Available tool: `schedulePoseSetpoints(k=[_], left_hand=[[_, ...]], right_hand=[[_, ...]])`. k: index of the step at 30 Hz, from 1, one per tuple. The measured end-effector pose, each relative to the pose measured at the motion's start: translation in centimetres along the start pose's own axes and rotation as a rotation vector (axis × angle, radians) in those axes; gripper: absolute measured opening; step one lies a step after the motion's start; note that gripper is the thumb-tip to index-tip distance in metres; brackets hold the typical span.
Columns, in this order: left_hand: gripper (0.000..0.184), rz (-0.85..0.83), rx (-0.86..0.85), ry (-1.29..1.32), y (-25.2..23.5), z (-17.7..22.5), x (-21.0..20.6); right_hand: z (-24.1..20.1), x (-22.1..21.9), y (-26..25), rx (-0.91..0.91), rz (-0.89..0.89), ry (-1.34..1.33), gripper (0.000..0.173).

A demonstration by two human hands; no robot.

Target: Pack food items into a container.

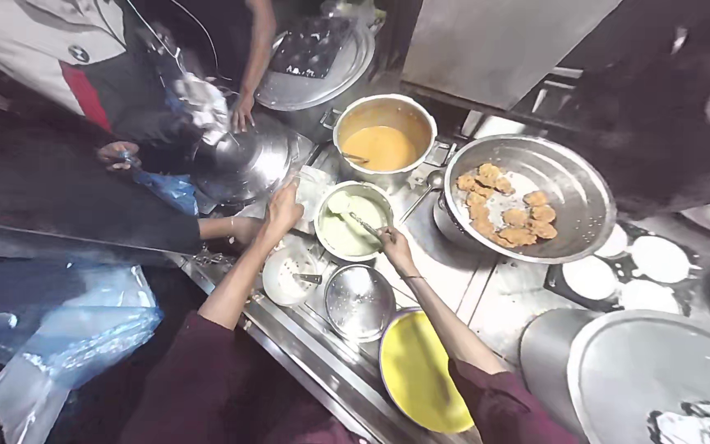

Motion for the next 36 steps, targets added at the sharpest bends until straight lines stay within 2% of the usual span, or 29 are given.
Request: schedulePoseSetpoints(k=[1, 2, 3, 6, 9, 14, 16, 17, 20, 21, 22, 24, 27, 29, 30, 32, 36], left_hand=[[0.074, 0.007, -0.002, -0.004, -0.6, 0.1, -0.3], [0.074, 0.005, -0.004, -0.004, -1.1, 0.2, -0.6], [0.075, 0.001, -0.009, -0.003, -1.5, 0.4, -0.7], [0.077, -0.008, -0.012, 0.01, -2.3, 0.6, -0.9], [0.068, -0.006, -0.017, 0.013, -3.3, 1.0, -1.1], [0.072, -0.137, 0.034, 0.136, -4.1, 3.3, -2.5], [0.078, -0.166, 0.044, 0.23, -4.3, 4.1, -3.4], [0.08, -0.176, 0.055, 0.294, -4.1, 4.7, -3.6], [0.084, -0.189, 0.069, 0.527, -3.2, 6.2, -3.9], [0.084, -0.204, 0.072, 0.602, -2.5, 6.9, -3.4], [0.084, -0.208, 0.077, 0.645, -2.0, 7.2, -3.1], [0.084, -0.207, 0.083, 0.686, -1.7, 6.7, -3.0], [0.086, -0.194, 0.12, 0.706, -1.1, 4.8, -3.3], [0.083, -0.178, 0.161, 0.654, -0.5, 3.9, -2.6], [0.083, -0.169, 0.178, 0.625, -0.2, 3.4, -2.3], [0.083, -0.159, 0.209, 0.592, 0.4, 2.8, -1.9], [0.082, -0.149, 0.227, 0.484, 0.0, 2.1, -2.2]], right_hand=[[2.0, 0.4, -2.7, 0.27, 0.195, -0.121, 0.03], [3.1, 0.9, -4.1, 0.418, 0.245, -0.236, 0.027], [3.5, 1.4, -4.3, 0.473, 0.232, -0.316, 0.025], [2.9, 3.5, -1.5, 0.46, 0.179, -0.392, 0.023], [1.2, 6.3, 2.8, 0.496, 0.207, -0.352, 0.024], [-1.4, 9.1, 8.3, 0.536, 0.197, -0.299, 0.023], [-2.6, 8.9, 10.2, 0.575, 0.26, -0.15, 0.025], [-3.2, 8.4, 11.2, 0.625, 0.353, 0.038, 0.027], [-4.6, 5.5, 15.2, 0.94, 0.844, 0.66, 0.025], [-4.3, 4.8, 15.7, 0.993, 0.934, 0.731, 0.025], [-3.7, 5.0, 15.9, 1.004, 0.965, 0.683, 0.024], [-2.0, 6.7, 14.6, 0.941, 0.851, 0.429, 0.028], [1.6, 8.6, 10.1, 0.694, 0.426, -0.177, 0.025], [3.4, 8.1, 6.7, 0.538, 0.275, -0.392, 0.023], [3.9, 7.6, 5.0, 0.5, 0.263, -0.383, 0.024], [3.9, 6.6, 2.2, 0.479, 0.324, -0.164, 0.028], [0.3, 3.6, -1.4, 0.576, 0.523, 0.654, 0.034]])
Point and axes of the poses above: each hand's wrist, its own y-axis away from the middle knuckle, its own x-axis out of the back of the hand, z = x × y, the point moved 8 cm from there along -y, towards the middle knuckle, and after that the axes turned 6 degrees about -x, right-handed, at the moved point
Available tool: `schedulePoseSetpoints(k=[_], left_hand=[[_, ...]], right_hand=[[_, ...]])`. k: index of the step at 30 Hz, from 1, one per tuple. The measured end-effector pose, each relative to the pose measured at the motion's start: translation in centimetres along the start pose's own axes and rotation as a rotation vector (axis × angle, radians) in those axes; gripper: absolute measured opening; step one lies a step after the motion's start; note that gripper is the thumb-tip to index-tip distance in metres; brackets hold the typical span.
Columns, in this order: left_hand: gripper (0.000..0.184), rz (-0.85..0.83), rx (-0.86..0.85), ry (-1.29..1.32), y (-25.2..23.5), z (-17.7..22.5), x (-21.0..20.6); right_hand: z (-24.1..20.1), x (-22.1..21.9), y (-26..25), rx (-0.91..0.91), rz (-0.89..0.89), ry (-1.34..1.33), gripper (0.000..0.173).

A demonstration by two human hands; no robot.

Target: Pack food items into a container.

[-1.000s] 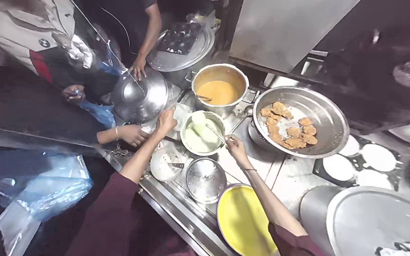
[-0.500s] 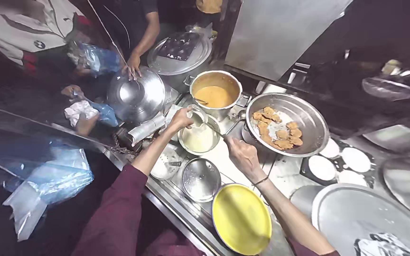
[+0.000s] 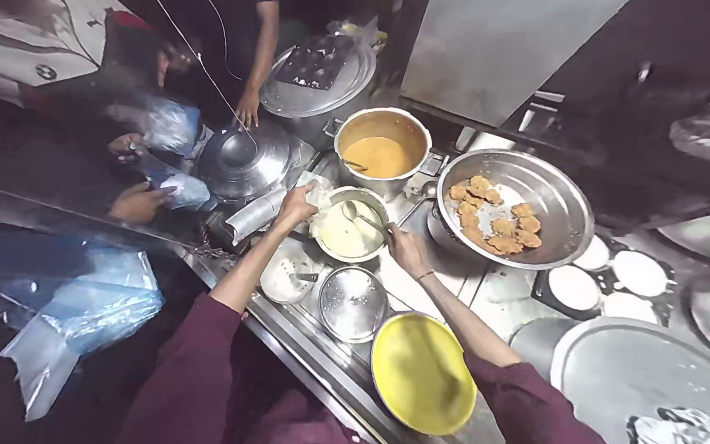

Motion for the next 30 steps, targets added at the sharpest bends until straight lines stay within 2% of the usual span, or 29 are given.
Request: schedulePoseSetpoints(k=[3, 5, 9, 11, 13, 18, 21, 25, 30], left_hand=[[0.081, 0.002, 0.014, -0.052, 0.0, -0.5, 0.3], [0.078, 0.01, 0.017, -0.07, -0.1, -0.6, 0.9], [0.079, 0.015, 0.055, -0.051, 0.9, -0.5, 2.0], [0.079, -0.002, 0.043, -0.081, -0.2, -0.8, 2.0], [0.08, -0.002, 0.017, -0.134, -2.4, -2.0, 1.9], [0.08, 0.043, 0.014, -0.229, -3.1, -2.2, 2.9], [0.078, 0.076, 0.0, -0.286, -3.4, -1.9, 3.8], [0.084, 0.096, -0.009, -0.282, -3.9, -1.6, 4.7], [0.082, 0.087, -0.031, -0.284, -4.2, -1.2, 4.3]], right_hand=[[-1.8, -2.7, -1.2, 0.199, -0.13, 0.272, 0.037], [-2.1, -3.0, -1.1, 0.141, -0.223, 0.281, 0.036], [-0.3, -4.3, -0.5, -0.163, -0.267, 0.031, 0.032], [0.2, -5.5, -0.4, -0.247, -0.295, -0.127, 0.029], [0.0, -6.9, -0.3, -0.265, -0.321, -0.211, 0.03], [0.2, -8.6, -0.3, -0.278, -0.279, -0.508, 0.03], [1.0, -8.4, 0.4, -0.266, -0.203, -0.73, 0.028], [1.8, -6.9, 1.3, -0.236, -0.128, -0.945, 0.027], [1.8, -1.2, 2.4, -0.206, -0.034, -1.062, 0.023]])
Point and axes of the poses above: each hand's wrist, its own y-axis away from the middle knuckle, its own x-axis out of the back of the hand, z = x × y, the point moved 8 cm from there along -y, towards the middle knuckle, and after that the axes turned 6 degrees about -x, right-handed, at the moved point
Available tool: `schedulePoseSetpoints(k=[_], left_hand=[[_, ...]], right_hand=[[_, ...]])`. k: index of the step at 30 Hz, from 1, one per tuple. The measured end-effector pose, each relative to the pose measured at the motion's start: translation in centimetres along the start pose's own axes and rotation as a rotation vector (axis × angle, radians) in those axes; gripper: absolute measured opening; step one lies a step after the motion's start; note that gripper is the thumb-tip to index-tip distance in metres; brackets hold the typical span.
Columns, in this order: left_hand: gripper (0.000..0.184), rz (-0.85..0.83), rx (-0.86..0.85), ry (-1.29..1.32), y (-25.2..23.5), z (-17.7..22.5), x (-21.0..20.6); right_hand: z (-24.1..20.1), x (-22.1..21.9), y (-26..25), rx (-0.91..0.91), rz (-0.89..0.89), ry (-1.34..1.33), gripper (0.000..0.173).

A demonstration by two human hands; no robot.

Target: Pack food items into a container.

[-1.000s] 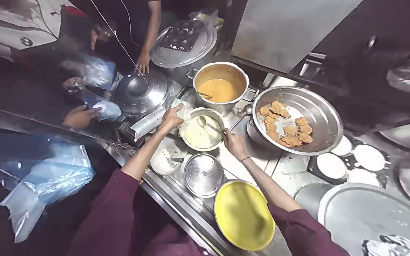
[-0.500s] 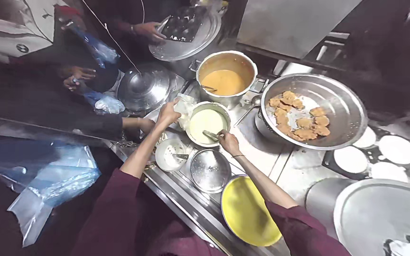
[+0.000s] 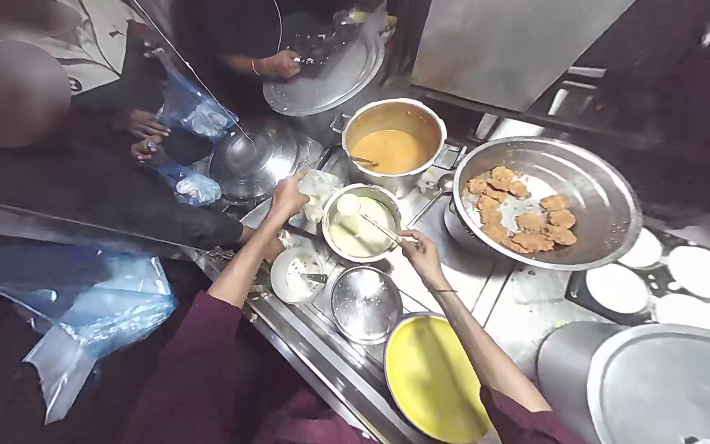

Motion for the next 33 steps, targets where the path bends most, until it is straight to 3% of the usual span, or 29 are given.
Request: schedulePoseSetpoints(k=[3, 7, 12, 14, 16, 18, 20, 23, 25, 30, 33], left_hand=[[0.08, -0.066, 0.077, 0.009, 0.6, 0.9, -0.6], [0.081, -0.065, -0.018, 0.062, 0.1, 1.6, -2.8], [0.079, -0.113, -0.069, 0.199, 0.2, 3.6, -5.8], [0.084, -0.133, -0.076, 0.276, 0.1, 4.4, -6.5], [0.088, -0.142, -0.087, 0.318, 0.5, 5.3, -6.4], [0.088, -0.156, -0.104, 0.338, 0.7, 5.8, -6.2], [0.089, -0.17, -0.115, 0.365, 1.4, 6.1, -5.9], [0.085, -0.165, -0.1, 0.351, 2.5, 6.0, -5.0], [0.084, -0.143, -0.102, 0.268, 1.1, 4.9, -5.4], [0.082, -0.08, -0.082, 0.1, -0.2, 3.6, -5.2], [0.079, -0.059, -0.053, 0.097, 1.2, 3.6, -4.1]], right_hand=[[-3.9, 2.0, 1.3, 0.035, 0.024, 0.033, 0.023], [-8.4, 3.9, 2.8, 0.08, 0.044, 0.082, 0.022], [-11.8, 2.5, 4.9, 0.12, 0.06, 0.211, 0.023], [-12.7, 0.8, 6.5, 0.286, 0.109, 0.528, 0.027], [-13.3, -1.2, 8.7, 0.597, 0.265, 0.904, 0.027], [-12.8, -1.7, 10.1, 0.737, 0.37, 1.036, 0.026], [-12.0, 0.1, 10.3, 0.656, 0.397, 0.851, 0.026], [-8.3, 3.5, 8.3, 0.347, 0.269, 0.377, 0.026], [-5.0, 4.4, 6.4, 0.202, 0.223, 0.224, 0.025], [-0.4, 0.7, 2.3, 0.195, 0.203, 0.961, 0.031], [0.8, -2.6, 0.7, 0.15, 0.08, 1.134, 0.031]])
Point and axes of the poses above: each hand's wrist, its own y-axis away from the middle knuckle, its own x-axis out of the back of the hand, z = x × y, the point moved 8 cm from there along -y, towards the middle knuckle, and after that the axes turned 6 degrees about -x, right-handed, at the moved point
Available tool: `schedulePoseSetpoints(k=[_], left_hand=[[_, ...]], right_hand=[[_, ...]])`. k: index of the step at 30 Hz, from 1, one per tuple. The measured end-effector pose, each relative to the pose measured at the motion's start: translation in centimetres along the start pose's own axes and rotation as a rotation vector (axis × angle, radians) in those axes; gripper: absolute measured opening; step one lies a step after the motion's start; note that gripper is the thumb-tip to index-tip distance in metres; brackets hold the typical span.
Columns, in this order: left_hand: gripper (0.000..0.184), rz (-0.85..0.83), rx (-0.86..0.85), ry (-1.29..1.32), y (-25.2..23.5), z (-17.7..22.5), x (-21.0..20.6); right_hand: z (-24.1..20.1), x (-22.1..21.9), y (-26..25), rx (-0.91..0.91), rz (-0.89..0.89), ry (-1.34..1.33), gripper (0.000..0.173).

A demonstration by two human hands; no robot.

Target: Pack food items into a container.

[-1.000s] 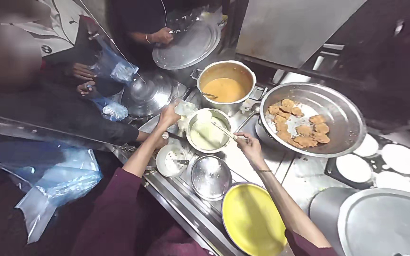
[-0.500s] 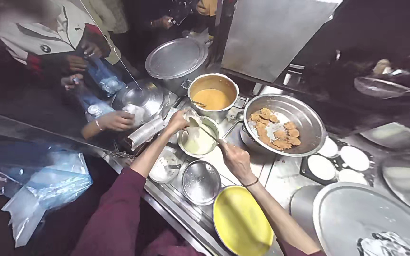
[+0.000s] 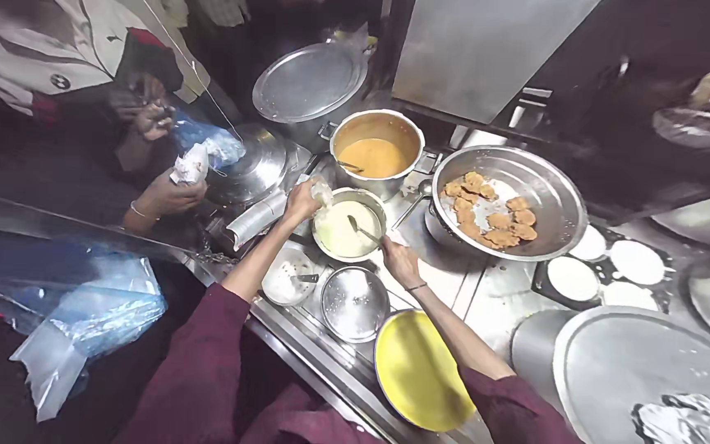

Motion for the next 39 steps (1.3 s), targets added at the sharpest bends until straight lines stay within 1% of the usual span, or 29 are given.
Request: schedulePoseSetpoints(k=[2, 3, 5, 7, 9, 12, 15, 18, 20, 22, 23, 24, 25, 27, 28, 29, 30, 31, 33, 35, 36, 37, 39], left_hand=[[0.075, 0.022, 0.045, 0.052, 2.2, 0.7, 1.0], [0.076, 0.039, 0.052, 0.059, 2.6, 0.7, 1.4], [0.079, 0.063, 0.049, 0.044, 2.6, 0.4, 2.3], [0.083, 0.063, 0.065, 0.038, 2.7, 0.2, 3.1], [0.086, 0.046, 0.071, 0.045, 2.2, -0.3, 3.4], [0.088, 0.031, 0.034, 0.003, -0.7, -2.5, 2.9], [0.089, 0.015, 0.086, 0.06, 1.2, -1.1, 3.0], [0.09, -0.006, -0.008, -0.045, -1.2, -2.4, 1.9], [0.091, -0.036, 0.012, -0.078, -1.6, -2.1, 1.3], [0.089, -0.076, 0.049, -0.028, -1.1, -1.3, 0.7], [0.088, -0.075, 0.028, -0.003, -1.4, -1.3, 0.3], [0.088, -0.072, 0.007, 0.036, -1.5, -1.1, -0.1], [0.089, -0.072, -0.005, 0.093, -1.3, -0.7, -0.5], [0.088, -0.083, -0.012, 0.21, -0.3, 0.7, -1.0], [0.087, -0.09, -0.023, 0.239, 0.2, 1.4, -1.1], [0.085, -0.095, -0.037, 0.252, 0.4, 1.8, -1.2], [0.084, -0.095, -0.052, 0.261, 0.5, 2.0, -1.3], [0.081, -0.09, -0.064, 0.27, 0.5, 2.0, -1.4], [0.08, -0.078, -0.066, 0.284, 0.4, 1.8, -1.8], [0.08, -0.057, -0.049, 0.273, 0.8, 1.1, -1.7], [0.079, -0.037, -0.04, 0.255, 0.7, 0.6, -1.5], [0.076, -0.023, -0.043, 0.226, 0.5, 0.6, -1.6], [0.069, -0.005, -0.08, 0.113, 0.7, 1.6, -1.6]], right_hand=[[-0.3, -1.0, -0.5, -0.069, -0.113, -0.09, 0.031], [0.1, -1.6, -0.8, -0.129, -0.151, -0.19, 0.031], [1.4, -2.7, -1.2, -0.214, -0.15, -0.471, 0.03], [2.5, -3.6, -0.8, -0.261, -0.118, -0.727, 0.027], [3.2, -3.8, -0.1, -0.281, -0.107, -0.945, 0.024], [3.7, -3.1, 0.4, -0.258, -0.082, -1.176, 0.02], [3.0, 0.1, 1.0, -0.205, -0.05, -1.262, 0.02], [2.2, 4.4, 1.6, -0.149, 0.007, -1.229, 0.023], [1.4, 7.2, 2.0, -0.144, 0.024, -1.199, 0.023], [0.1, 9.5, 2.4, -0.123, 0.036, -1.154, 0.023], [-0.7, 10.6, 2.7, -0.086, 0.058, -1.069, 0.024], [-1.7, 11.5, 3.1, -0.017, 0.108, -0.914, 0.024], [-2.9, 12.3, 3.8, 0.078, 0.206, -0.694, 0.026], [-5.3, 12.9, 5.4, 0.253, 0.465, -0.253, 0.026], [-5.9, 12.6, 6.0, 0.302, 0.543, -0.124, 0.026], [-5.7, 12.4, 6.4, 0.306, 0.576, -0.112, 0.026], [-4.8, 12.3, 6.5, 0.272, 0.574, -0.188, 0.026], [-3.4, 12.2, 6.5, 0.22, 0.55, -0.32, 0.026], [0.1, 11.0, 6.2, 0.06, 0.436, -0.688, 0.026], [2.6, 7.7, 5.6, -0.138, 0.27, -1.088, 0.024], [3.3, 5.5, 5.3, -0.218, 0.208, -1.194, 0.026], [4.0, 3.5, 5.0, -0.28, 0.153, -1.22, 0.028], [4.4, 0.0, 4.6, -0.405, 0.036, -1.165, 0.031]])
Point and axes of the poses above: each hand's wrist, its own y-axis away from the middle knuckle, its own x-axis out of the back of the hand, z = x × y, the point moved 8 cm from there along -y, towards the middle knuckle, and after that the axes turned 6 degrees about -x, right-handed, at the moved point
